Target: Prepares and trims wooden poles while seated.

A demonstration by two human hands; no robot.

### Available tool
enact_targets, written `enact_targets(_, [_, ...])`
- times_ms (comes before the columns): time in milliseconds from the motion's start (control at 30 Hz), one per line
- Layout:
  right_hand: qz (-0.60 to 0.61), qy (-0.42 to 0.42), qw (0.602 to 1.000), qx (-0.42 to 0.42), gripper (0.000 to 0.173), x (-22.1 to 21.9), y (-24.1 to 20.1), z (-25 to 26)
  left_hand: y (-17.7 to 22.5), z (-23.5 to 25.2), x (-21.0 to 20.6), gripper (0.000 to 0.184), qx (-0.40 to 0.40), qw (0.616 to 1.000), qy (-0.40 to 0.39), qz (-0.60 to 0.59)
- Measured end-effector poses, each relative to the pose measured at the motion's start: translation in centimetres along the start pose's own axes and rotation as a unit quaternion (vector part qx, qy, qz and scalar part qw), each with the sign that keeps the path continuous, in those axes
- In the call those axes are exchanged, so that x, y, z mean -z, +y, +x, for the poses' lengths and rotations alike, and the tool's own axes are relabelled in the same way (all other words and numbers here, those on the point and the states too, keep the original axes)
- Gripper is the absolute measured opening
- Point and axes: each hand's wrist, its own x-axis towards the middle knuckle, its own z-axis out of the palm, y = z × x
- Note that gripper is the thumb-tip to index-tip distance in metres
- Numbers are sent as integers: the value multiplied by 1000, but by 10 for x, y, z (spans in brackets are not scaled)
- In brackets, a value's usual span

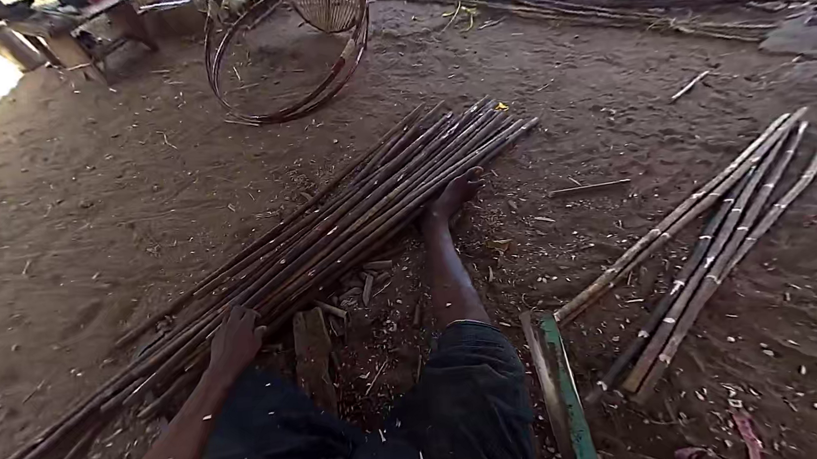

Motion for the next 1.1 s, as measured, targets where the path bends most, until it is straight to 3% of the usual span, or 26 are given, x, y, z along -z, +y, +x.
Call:
enact_targets(100, [-48,11,998,-45,35,-11,-6,-9,9,-5,-3,38,11,998,-26,53])
enact_targets(167, [-44,5,999,20,39,-23,-6,-6,10,-10,-6,38,10,997,-18,73])
enact_targets(267, [-38,-30,998,46,39,-25,-31,-15,14,-18,-6,44,27,994,-17,104])
enact_targets(367, [-41,-26,998,46,40,-25,-32,-22,9,-24,-4,49,79,995,-40,50])
enact_targets(467, [-51,-39,996,57,44,-22,-33,-26,-22,-29,-4,62,49,998,-36,-16])
enact_targets(533, [-36,-43,996,62,43,-21,-32,-28,-35,-33,-1,53,38,998,-31,-31])
enact_targets(633, [-42,-44,996,64,43,-19,-30,-29,-46,-47,12,39,143,989,-35,-7])
enact_targets(700, [-46,-39,996,68,44,-18,-31,-29,-59,-52,15,47,201,978,-61,-1])
enact_targets(867, [-64,-52,993,81,44,-23,-32,-27,-81,-47,9,52,168,983,-72,-22])
enact_targets(1100, [-80,-59,990,103,46,-21,-27,-27,-106,-51,-8,52,127,992,5,5])
